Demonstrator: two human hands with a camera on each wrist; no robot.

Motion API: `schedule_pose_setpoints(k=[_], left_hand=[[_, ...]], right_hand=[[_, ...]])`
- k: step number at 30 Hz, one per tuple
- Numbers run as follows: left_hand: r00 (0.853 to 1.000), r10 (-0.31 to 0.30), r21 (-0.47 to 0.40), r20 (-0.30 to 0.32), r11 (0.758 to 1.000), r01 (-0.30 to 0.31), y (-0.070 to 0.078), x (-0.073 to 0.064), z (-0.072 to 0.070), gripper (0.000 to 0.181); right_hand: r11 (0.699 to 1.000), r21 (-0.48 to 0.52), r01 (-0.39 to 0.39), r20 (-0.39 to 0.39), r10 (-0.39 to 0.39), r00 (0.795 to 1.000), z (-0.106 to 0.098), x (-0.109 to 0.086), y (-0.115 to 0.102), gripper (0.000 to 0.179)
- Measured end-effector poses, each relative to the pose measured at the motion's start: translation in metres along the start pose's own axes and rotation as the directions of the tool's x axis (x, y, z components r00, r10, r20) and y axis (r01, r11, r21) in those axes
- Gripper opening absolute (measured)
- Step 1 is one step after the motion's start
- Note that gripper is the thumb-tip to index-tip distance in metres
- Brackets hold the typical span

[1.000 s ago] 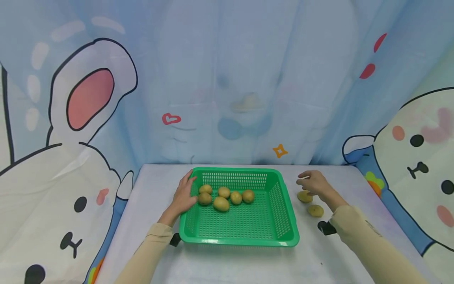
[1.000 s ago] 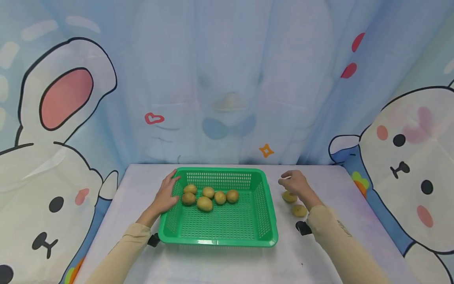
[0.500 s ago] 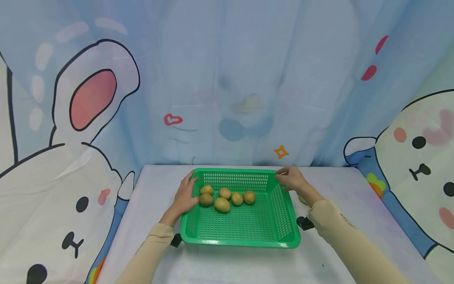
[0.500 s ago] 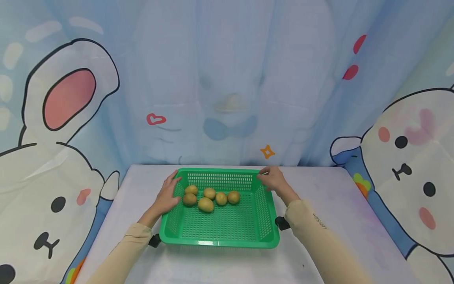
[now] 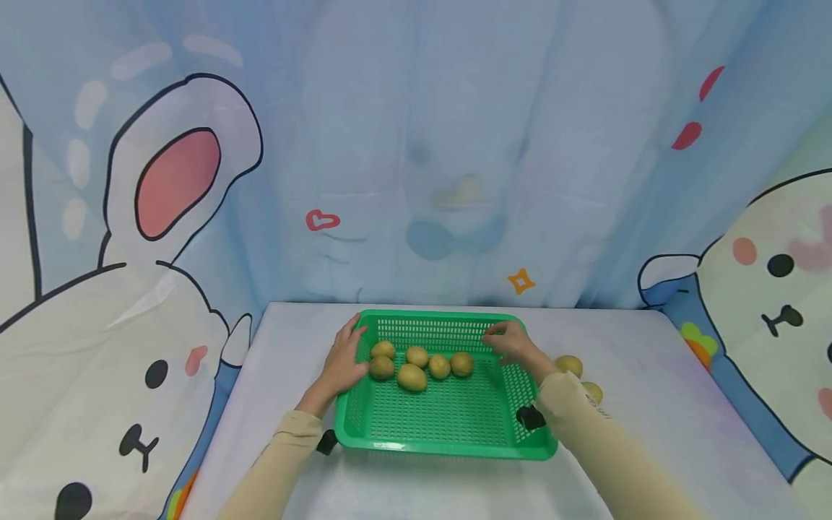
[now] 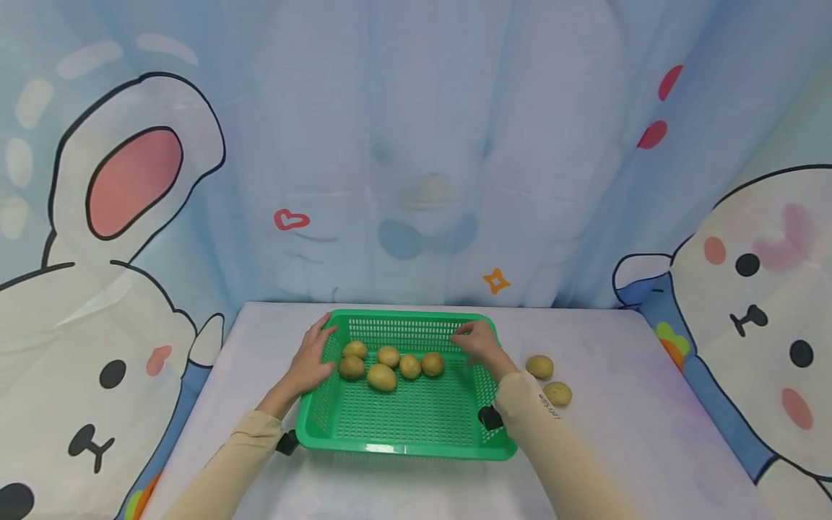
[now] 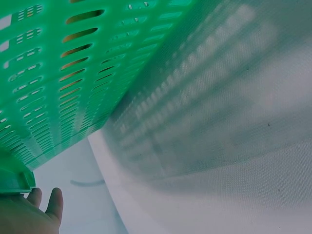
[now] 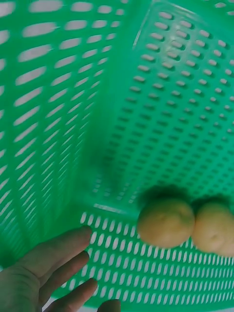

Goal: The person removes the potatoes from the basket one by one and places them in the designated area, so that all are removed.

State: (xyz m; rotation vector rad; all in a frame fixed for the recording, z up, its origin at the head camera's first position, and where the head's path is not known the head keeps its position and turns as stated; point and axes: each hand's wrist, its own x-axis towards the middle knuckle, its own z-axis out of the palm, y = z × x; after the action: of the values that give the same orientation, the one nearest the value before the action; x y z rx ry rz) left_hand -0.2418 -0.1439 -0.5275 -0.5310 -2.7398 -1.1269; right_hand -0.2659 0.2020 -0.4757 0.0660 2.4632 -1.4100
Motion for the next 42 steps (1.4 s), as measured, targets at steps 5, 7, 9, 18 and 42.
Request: schedule_pose_setpoints(k=[5,7,9,18,42], left_hand=[[1.0,-0.008,-0.005,0.008,1.0,0.008,-0.001,0.0,0.0,0.073],[1.0,-0.006,-0.006,0.005,1.0,0.006,-0.001,0.001,0.0,0.073],[1.0,-0.004,-0.004,0.002,1.0,0.004,-0.001,0.001,0.0,0.073],[1.0,0.007,0.003,0.0,1.0,-0.007,0.0,0.0,0.0,0.072],[1.0,0.008,0.014,-0.006,1.0,-0.008,-0.002,0.0,0.0,0.073]], right_hand=[[0.996,-0.079,-0.034,-0.008,0.033,0.999,0.015,0.009,0.009,0.04],[0.994,-0.1,-0.05,0.0,0.05,0.999,0.02,0.011,0.011,0.041],[0.993,-0.1,-0.062,0.005,0.062,0.998,0.024,0.013,0.013,0.042],[0.994,-0.07,-0.085,-0.008,0.084,0.996,0.037,0.016,0.017,0.043],[0.999,0.035,-0.034,-0.027,0.035,0.999,0.05,0.017,0.021,0.041]])
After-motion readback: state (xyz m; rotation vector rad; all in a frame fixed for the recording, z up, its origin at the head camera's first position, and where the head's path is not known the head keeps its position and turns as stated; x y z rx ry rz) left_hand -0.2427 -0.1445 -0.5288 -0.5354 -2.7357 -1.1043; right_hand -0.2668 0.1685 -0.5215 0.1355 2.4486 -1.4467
